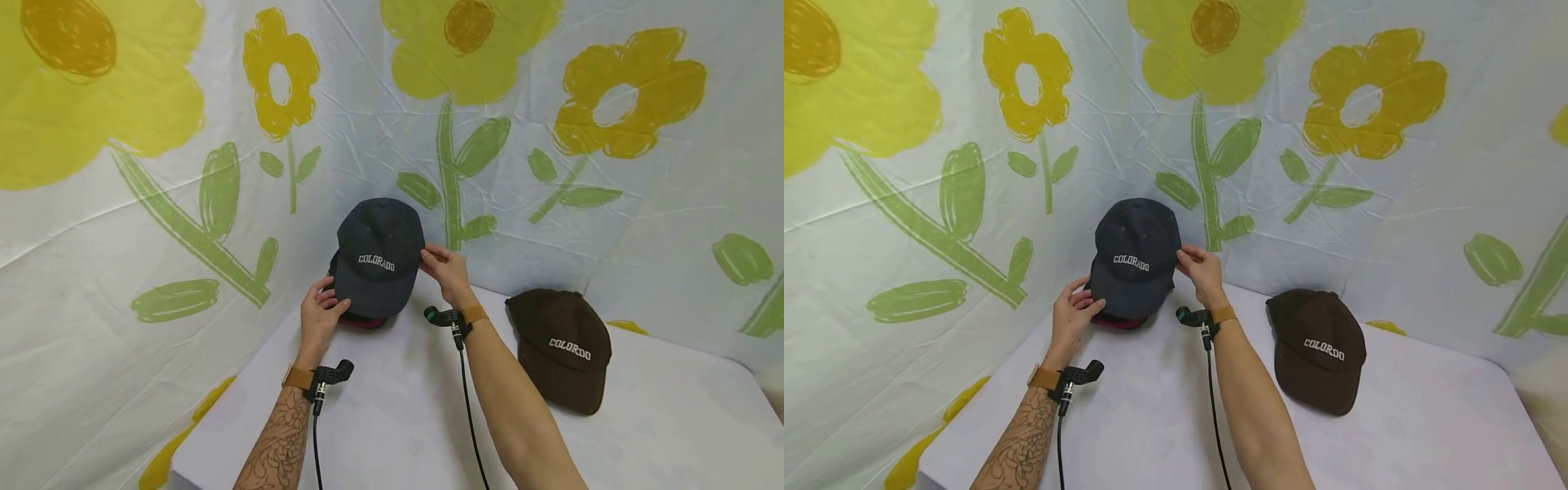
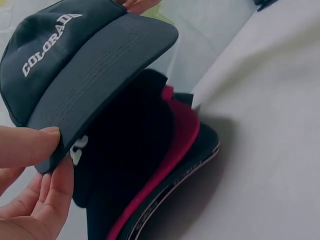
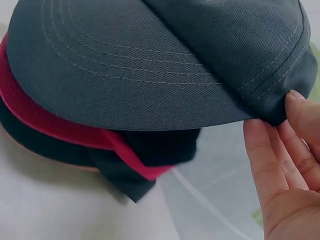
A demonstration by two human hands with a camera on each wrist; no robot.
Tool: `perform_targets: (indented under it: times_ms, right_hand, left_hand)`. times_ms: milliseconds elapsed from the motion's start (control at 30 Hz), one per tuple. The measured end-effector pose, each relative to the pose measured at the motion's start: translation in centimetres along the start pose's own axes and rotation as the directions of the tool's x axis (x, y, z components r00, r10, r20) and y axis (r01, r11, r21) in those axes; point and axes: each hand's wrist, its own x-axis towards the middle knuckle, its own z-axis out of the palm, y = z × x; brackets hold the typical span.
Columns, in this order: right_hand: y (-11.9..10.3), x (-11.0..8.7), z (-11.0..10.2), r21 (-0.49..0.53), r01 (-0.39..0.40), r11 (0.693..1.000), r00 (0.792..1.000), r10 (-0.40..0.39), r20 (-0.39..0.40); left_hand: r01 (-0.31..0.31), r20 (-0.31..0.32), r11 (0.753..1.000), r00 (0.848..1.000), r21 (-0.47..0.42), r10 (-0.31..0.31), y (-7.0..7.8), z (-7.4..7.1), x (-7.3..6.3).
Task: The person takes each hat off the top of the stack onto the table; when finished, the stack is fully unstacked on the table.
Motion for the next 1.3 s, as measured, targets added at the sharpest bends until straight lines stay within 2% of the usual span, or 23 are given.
perform_targets:
  times_ms: [367, 667, 1033, 1300]
  right_hand:
    - [-1.1, -1.8, -5.8, -0.055, 0.041, 0.998, 0.998, -0.044, -0.054]
    - [-1.9, -4.0, -10.5, -0.063, 0.041, 0.997, 0.993, -0.047, -0.108]
    - [-1.6, -5.8, -14.1, -0.128, -0.002, 0.992, 0.980, -0.024, -0.200]
    - [-1.2, -7.1, -15.7, -0.153, -0.032, 0.988, 0.976, -0.002, -0.218]
  left_hand:
    - [0.014, 0.102, 1.000, 0.995, 0.023, -0.016, 0.3, 3.9, -1.4]
    - [0.030, 0.228, 1.000, 0.973, 0.004, -0.030, 0.0, 7.2, -2.8]
    - [0.085, 0.304, 0.996, 0.949, 0.008, -0.083, -0.5, 10.0, -4.2]
    - [0.137, 0.319, 0.991, 0.939, 0.002, -0.131, -1.9, 11.5, -5.0]
